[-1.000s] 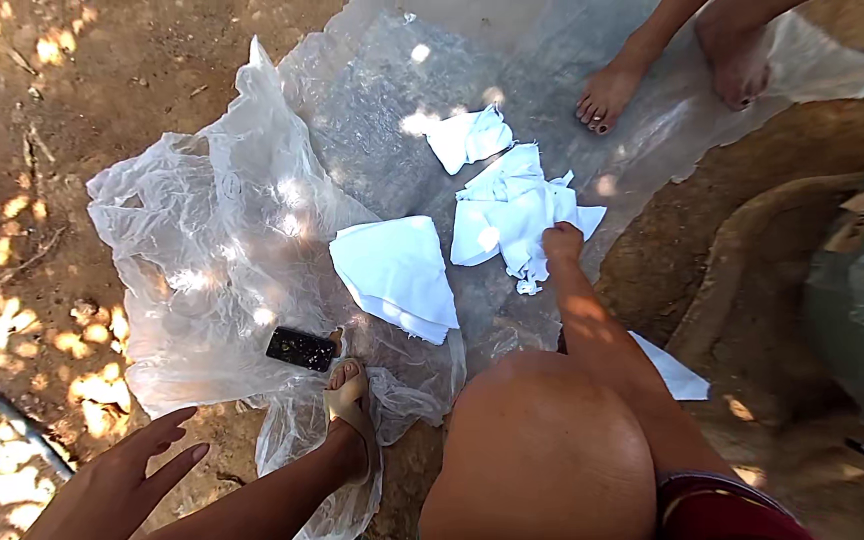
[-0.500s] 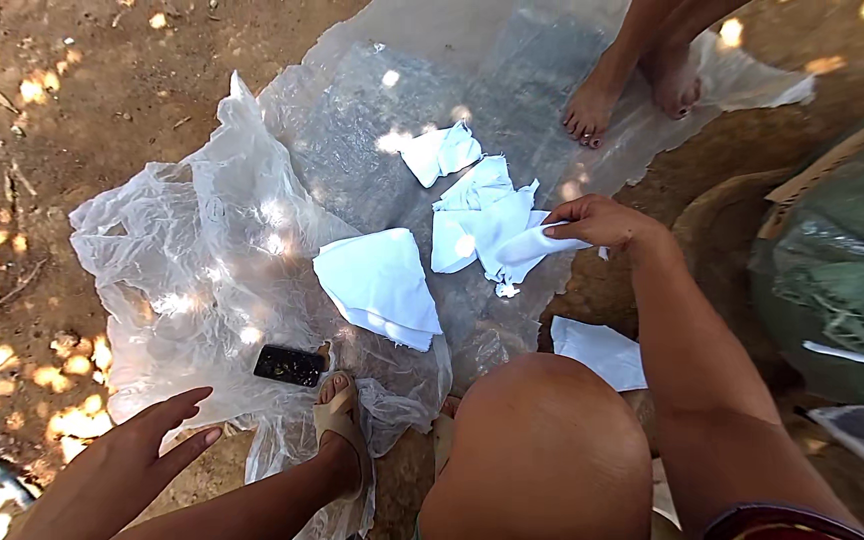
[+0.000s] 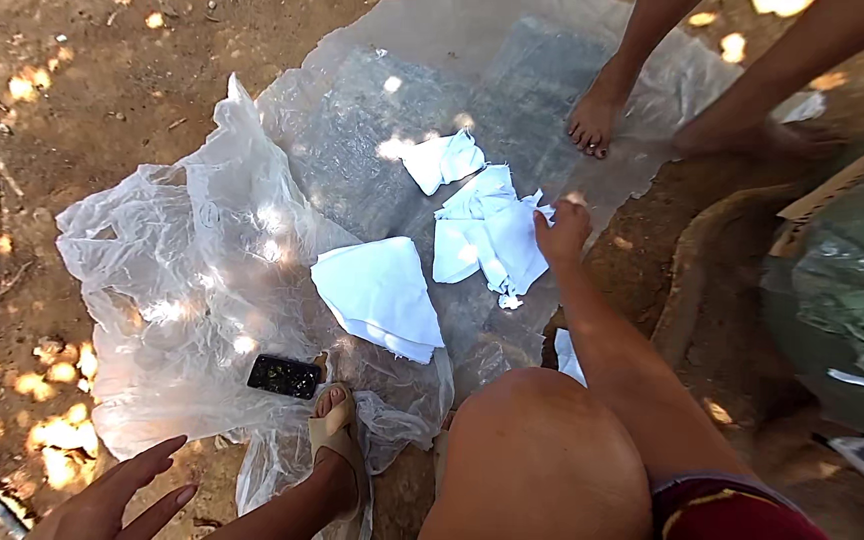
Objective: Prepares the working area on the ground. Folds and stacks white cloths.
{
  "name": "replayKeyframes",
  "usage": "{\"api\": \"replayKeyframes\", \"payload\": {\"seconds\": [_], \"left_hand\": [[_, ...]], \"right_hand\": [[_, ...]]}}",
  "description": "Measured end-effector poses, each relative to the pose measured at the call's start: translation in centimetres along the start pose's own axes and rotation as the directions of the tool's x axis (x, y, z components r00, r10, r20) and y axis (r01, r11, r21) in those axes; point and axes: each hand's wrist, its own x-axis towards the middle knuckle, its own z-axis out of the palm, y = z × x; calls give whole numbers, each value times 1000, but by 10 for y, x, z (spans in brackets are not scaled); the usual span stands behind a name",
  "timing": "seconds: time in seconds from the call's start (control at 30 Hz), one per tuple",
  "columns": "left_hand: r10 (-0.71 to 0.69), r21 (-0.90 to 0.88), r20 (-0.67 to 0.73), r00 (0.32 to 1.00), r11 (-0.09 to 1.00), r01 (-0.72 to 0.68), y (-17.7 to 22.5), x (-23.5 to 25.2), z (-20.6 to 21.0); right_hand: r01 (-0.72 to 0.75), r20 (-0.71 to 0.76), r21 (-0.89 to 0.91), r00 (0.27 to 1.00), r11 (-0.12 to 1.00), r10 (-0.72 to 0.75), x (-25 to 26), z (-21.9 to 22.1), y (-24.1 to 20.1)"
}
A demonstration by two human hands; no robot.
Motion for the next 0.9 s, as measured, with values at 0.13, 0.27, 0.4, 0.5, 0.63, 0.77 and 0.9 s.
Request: {"api": "replayKeyframes", "payload": {"seconds": [0.13, 0.27, 0.4, 0.5, 0.63, 0.77, 0.9], "left_hand": [[-48, -19, 23, 999, 999, 48, -5, 2, 0], [-44, -14, 11, 999, 999, 44, -10, 5, 1], [-63, -11, -2, 998, 998, 63, -4, -1, 0], [-54, -8, -5, 999, 998, 54, -4, -5, 1], [-34, -15, -31, 999, 999, 34, -4, -10, 3], [-61, -16, -39, 997, 998, 61, -13, -11, 6], [-41, -11, -52, 998, 999, 41, -14, -11, 5]], "right_hand": [[142, 135, -21, 981, 990, -138, -48, 41, -6], [187, 152, -202, 976, 961, -158, -32, 65, -9], [285, 217, -336, 951, 897, -221, -35, 71, -26], [199, 242, -316, 962, 928, -124, -33, 68, -34], [75, 152, -193, 987, 978, -46, -29, 46, -41], [162, 90, -125, 984, 979, -152, -38, 39, -55], [262, 258, -209, 944, 942, -205, -52, 81, -46]]}}
